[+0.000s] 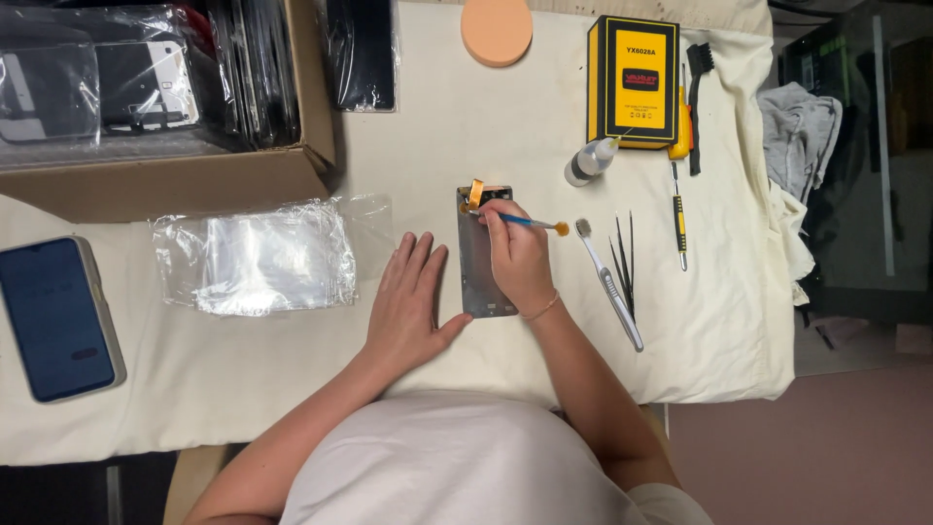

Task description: The person cleans a smartphone screen assembly using tweezers to remove a ribbon cable, a brush to apply liquid, and a cloth to wipe the surface. They then use a toothbrush to scrub the screen and place the assembly into a plastic bag.

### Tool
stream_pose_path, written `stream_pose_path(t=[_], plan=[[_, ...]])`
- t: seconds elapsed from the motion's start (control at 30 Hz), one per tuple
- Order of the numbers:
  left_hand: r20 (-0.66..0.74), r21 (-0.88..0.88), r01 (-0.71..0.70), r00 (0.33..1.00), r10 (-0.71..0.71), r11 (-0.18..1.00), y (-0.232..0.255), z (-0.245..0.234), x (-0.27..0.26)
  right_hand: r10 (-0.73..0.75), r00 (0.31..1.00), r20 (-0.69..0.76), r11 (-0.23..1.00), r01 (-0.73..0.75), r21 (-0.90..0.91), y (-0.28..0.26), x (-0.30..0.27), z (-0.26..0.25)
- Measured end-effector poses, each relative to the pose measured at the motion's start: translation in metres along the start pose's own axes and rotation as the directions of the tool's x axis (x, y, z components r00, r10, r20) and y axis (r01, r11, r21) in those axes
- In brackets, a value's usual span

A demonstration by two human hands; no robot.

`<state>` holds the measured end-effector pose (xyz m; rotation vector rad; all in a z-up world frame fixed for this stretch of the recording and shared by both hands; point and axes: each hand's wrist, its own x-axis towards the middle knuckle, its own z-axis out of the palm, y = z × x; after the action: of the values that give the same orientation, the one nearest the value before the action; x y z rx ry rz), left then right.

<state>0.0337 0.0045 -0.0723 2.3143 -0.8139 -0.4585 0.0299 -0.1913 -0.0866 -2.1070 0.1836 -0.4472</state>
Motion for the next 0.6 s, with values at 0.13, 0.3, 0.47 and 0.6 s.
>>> stream_pose_path(t=[0.13,0.3,0.47,0.6], plan=[[0.0,-0.007,0.001,1.0,-0.001,1.0,0.0,0.0,0.001,0.043,0.999,0.033,0.998,-0.041,-0.04,-0.004,-0.031,-0.011],[-0.025,-0.025,-0.006,1.0,0.006,1.0,0.0,0.002,-0.001,0.113,0.987,-0.111,0.99,-0.121,-0.075,0.008,-0.037,-0.034],[-0.031,-0.008,-0.017,0.999,0.017,1.0,-0.004,0.004,-0.001,0.125,0.988,-0.092,0.985,-0.113,0.127,0.015,-0.026,-0.021],[-0.031,-0.009,-0.013,0.999,0.012,1.0,-0.002,0.003,-0.002,0.123,0.981,-0.149,0.991,-0.114,0.071,0.029,-0.027,-0.038]])
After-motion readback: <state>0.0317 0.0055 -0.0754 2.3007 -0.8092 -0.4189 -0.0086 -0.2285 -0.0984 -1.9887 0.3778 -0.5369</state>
